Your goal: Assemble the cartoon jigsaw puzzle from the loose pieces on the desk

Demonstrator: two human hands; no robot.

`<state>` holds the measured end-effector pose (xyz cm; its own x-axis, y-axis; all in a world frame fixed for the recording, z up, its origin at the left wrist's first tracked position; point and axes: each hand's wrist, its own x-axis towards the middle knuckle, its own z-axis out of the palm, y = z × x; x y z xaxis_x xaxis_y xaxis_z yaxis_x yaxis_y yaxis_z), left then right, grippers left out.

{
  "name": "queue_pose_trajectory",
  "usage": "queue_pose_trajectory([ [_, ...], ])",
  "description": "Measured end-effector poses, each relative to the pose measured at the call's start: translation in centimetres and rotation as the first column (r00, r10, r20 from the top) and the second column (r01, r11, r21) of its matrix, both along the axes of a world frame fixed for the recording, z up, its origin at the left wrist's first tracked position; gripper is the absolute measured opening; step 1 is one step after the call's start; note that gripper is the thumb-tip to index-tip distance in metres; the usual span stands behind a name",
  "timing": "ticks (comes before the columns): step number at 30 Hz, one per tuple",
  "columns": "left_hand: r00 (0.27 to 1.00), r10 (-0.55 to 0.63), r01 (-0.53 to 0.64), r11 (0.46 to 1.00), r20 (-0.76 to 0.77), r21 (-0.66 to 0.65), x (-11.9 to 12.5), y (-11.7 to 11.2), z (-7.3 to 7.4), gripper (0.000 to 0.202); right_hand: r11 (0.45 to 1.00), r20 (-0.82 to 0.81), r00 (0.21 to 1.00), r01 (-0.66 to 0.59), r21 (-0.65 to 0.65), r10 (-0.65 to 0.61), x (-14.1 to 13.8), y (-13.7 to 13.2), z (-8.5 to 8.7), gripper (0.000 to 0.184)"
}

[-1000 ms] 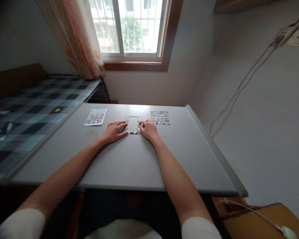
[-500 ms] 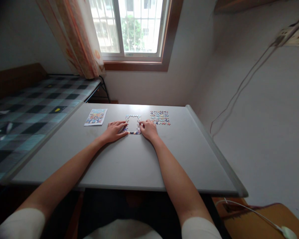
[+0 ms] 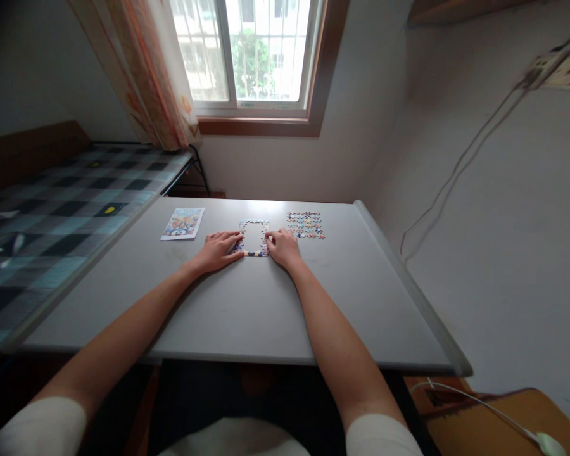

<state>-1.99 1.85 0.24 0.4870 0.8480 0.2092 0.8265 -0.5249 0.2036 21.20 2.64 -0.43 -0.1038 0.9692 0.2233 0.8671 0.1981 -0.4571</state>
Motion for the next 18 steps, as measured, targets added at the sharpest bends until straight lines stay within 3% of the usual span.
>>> queue_pose_trajectory([
  [18,1.0,-0.003,0.003,1.0,0.003,0.01,-0.07,0.22,-0.32,0.052,1.0,0.021,1.0,0.012,0.007,-0.012,-0.09,0.02,-0.09,0.031],
])
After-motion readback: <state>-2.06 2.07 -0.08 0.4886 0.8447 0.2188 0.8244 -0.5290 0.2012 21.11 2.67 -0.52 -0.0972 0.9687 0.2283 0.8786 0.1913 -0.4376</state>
